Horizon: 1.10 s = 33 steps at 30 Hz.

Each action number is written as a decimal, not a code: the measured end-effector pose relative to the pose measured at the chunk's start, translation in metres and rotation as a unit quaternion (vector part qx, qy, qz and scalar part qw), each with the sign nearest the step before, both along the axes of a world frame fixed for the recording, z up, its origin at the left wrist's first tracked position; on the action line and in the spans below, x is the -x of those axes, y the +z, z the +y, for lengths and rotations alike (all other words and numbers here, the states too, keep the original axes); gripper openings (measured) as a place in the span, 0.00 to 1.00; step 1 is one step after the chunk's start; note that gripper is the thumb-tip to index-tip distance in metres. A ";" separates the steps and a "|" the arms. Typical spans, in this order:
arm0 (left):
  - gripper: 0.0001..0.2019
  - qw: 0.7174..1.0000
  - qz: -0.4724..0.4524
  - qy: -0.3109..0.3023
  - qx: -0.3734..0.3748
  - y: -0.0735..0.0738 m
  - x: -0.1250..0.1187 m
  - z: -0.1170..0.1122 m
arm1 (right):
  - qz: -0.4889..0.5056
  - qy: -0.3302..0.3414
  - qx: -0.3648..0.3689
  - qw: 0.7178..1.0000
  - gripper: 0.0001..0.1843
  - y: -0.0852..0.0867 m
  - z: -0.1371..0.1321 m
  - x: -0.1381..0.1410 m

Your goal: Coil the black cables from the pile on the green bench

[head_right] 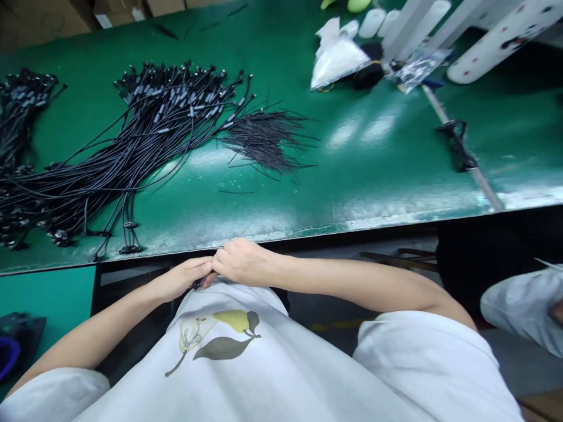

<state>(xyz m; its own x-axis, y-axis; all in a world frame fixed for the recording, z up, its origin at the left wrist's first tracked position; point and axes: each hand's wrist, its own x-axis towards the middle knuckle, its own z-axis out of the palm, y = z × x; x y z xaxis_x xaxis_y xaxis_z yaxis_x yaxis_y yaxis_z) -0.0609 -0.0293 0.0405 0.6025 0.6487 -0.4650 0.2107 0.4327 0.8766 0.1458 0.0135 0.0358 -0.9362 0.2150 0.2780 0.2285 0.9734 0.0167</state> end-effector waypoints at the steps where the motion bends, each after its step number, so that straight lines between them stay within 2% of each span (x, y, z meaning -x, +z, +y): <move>1: 0.19 1.000 -0.010 -0.007 0.009 0.000 -0.001 0.000 | 0.003 0.008 0.000 1.000 0.14 -0.001 0.001 -0.001; 3: 0.18 0.999 0.027 -0.030 -0.009 -0.001 -0.002 -0.001 | -0.014 0.011 0.028 0.999 0.15 -0.003 0.001 -0.002; 5: 0.16 0.987 0.119 -0.038 -0.101 -0.004 -0.003 -0.004 | -0.046 0.001 0.090 0.995 0.16 -0.004 0.000 -0.005; 8: 0.12 0.945 0.219 -0.013 -0.244 -0.009 -0.001 -0.004 | -0.054 -0.031 0.222 0.973 0.19 -0.002 0.010 -0.013; 10: 0.12 0.947 0.212 0.039 -0.237 -0.012 0.001 0.002 | 0.006 -0.074 0.295 0.953 0.18 -0.002 0.034 -0.023; 11: 0.12 0.956 0.188 0.083 -0.207 -0.012 0.002 0.007 | 0.047 -0.124 0.307 0.942 0.17 -0.004 0.052 -0.029; 13: 0.13 0.966 0.106 0.193 -0.132 -0.013 0.001 0.016 | 0.115 -0.281 0.270 0.914 0.18 -0.012 0.095 -0.039; 15: 0.14 0.960 0.011 0.274 -0.064 -0.013 -0.001 0.022 | 0.120 -0.426 0.196 0.875 0.16 -0.024 0.137 -0.046; 17: 0.15 0.956 -0.041 0.290 -0.017 -0.013 -0.002 0.023 | 0.081 -0.483 0.142 0.860 0.13 -0.035 0.168 -0.049; 20: 0.16 0.961 -0.067 0.268 0.034 -0.012 -0.002 0.019 | 0.061 -0.492 0.089 0.864 0.12 -0.043 0.184 -0.050; 23: 0.16 0.950 -0.123 0.278 0.070 -0.012 -0.002 0.017 | 0.095 -0.503 0.070 0.856 0.13 -0.042 0.178 -0.055; 28: 0.17 0.937 -0.159 0.296 0.096 -0.007 -0.011 0.023 | 0.140 -0.498 0.051 0.854 0.16 -0.034 0.165 -0.063; 33: 0.18 0.913 -0.179 0.359 0.079 -0.003 -0.021 0.025 | 0.187 -0.454 0.022 0.871 0.19 -0.018 0.155 -0.060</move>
<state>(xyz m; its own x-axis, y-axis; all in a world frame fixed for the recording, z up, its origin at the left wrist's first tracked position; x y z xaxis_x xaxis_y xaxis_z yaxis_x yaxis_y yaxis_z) -0.0402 -0.0047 0.0378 0.1797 0.8780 -0.4436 -0.4638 0.4733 0.7489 0.2057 0.1681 0.0178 -0.2201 0.8375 0.5002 0.8861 0.3860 -0.2564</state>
